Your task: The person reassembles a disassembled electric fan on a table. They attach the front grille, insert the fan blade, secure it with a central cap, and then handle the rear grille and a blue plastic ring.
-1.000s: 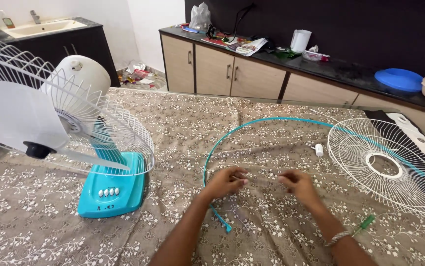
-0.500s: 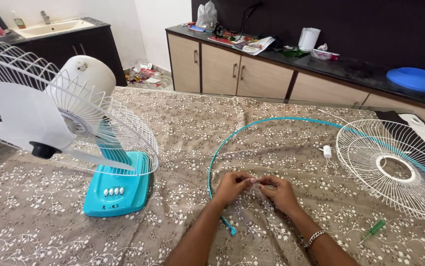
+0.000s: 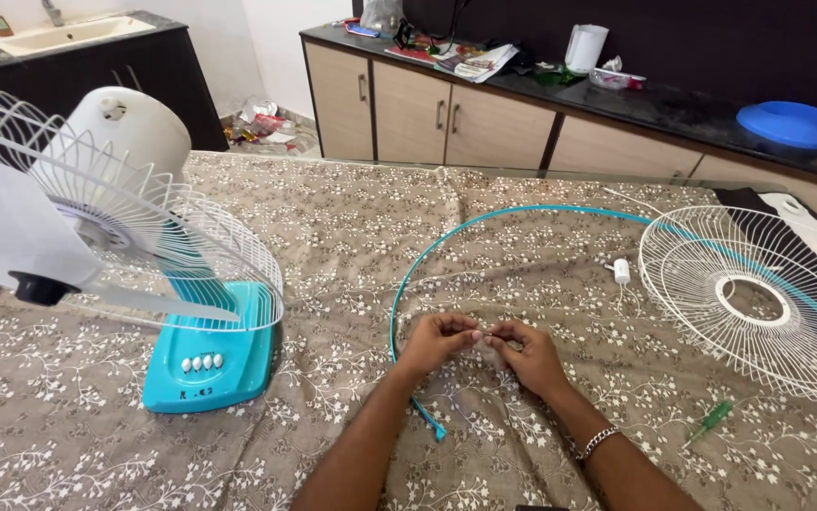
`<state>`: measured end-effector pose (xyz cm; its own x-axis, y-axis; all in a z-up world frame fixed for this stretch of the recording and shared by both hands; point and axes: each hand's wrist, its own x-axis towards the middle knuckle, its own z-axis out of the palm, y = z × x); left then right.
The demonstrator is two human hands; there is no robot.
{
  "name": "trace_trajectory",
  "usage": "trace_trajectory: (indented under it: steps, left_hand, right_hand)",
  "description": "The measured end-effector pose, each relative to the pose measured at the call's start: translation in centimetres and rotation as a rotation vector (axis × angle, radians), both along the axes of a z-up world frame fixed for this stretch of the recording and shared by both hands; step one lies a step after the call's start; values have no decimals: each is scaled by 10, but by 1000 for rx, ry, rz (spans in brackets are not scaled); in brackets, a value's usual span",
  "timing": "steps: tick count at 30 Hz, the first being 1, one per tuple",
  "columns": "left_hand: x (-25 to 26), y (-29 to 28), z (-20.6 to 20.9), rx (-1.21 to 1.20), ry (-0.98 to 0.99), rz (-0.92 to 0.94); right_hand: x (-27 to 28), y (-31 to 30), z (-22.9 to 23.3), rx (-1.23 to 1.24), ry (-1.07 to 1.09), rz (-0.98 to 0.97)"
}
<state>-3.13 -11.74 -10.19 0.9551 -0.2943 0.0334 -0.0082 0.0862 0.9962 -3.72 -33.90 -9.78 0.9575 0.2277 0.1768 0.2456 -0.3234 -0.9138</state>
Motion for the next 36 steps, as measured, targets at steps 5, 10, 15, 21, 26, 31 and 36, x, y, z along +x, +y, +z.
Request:
trace_trajectory:
  steps: [5, 10, 15, 21, 26, 31, 36]
  left_hand:
    - [7, 0, -5, -68, -64, -39]
    - [5, 0, -10, -79, -111, -50]
    - [5, -1, -6, -37, -62, 6]
    - [0, 2, 2, -43, -50, 59]
    - [-1, 1, 4, -230, -62, 21]
    - [1, 2, 3, -244, -75, 20]
    - [1, 2, 5, -250, -64, 21]
  right_hand:
    - [1, 1, -6, -25, -54, 13]
    - [-2, 1, -7, -85, -94, 59]
    - [-6, -1, -4, -135, -127, 17]
    - [7, -7, -21, -45, -242, 201]
    - [18, -13, -38, -49, 54, 100]
    - [25, -18, -45, 52, -40, 238]
    - [26, -16, -52, 155, 2, 190]
